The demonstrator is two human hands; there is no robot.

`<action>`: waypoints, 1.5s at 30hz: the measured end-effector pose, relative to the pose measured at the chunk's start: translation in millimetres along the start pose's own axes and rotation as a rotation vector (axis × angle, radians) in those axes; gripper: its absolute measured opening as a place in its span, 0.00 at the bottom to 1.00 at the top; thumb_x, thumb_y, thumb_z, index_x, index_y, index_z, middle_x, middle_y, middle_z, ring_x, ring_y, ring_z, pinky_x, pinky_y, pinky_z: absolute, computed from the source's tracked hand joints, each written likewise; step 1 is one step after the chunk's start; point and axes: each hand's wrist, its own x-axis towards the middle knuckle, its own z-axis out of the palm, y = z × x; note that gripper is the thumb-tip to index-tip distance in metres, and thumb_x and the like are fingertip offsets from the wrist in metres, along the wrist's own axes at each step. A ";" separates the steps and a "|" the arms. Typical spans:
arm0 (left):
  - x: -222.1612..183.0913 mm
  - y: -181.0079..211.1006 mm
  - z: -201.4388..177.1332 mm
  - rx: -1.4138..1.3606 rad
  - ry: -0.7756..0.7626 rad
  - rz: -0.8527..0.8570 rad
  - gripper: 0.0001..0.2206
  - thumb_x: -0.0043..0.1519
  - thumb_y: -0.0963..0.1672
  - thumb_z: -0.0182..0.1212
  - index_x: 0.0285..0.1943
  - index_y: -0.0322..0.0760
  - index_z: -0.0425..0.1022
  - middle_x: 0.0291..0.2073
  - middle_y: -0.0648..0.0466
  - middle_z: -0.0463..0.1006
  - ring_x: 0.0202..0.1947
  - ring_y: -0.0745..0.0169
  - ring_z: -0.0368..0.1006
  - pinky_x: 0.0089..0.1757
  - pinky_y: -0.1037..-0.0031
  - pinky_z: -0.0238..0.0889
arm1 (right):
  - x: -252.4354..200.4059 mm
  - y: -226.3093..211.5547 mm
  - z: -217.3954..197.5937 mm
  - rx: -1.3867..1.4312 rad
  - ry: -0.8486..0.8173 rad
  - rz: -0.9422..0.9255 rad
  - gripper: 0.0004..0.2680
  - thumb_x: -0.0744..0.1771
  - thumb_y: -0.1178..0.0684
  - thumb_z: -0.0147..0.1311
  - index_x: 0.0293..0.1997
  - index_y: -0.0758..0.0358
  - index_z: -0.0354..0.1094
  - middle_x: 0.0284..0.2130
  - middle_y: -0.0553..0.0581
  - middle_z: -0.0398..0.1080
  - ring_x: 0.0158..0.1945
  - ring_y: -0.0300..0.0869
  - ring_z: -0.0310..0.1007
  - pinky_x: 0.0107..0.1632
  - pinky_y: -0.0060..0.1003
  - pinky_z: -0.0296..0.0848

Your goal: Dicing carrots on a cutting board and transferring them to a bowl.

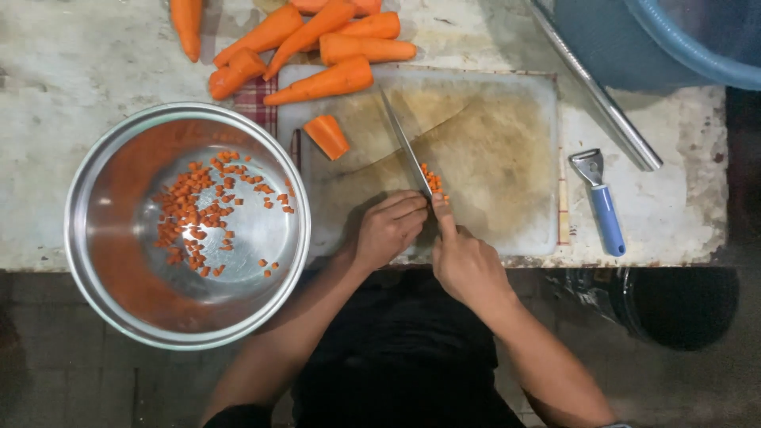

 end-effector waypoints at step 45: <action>15.2 12.5 -15.8 0.022 -0.010 0.021 0.03 0.61 0.39 0.62 0.38 0.30 0.78 0.34 0.49 0.77 0.38 0.49 0.77 0.43 0.63 0.74 | -10.3 -1.6 -12.3 0.047 -0.105 0.006 0.20 0.68 0.57 0.39 0.69 0.63 0.43 0.30 0.71 0.71 0.26 0.62 0.77 0.28 0.55 0.76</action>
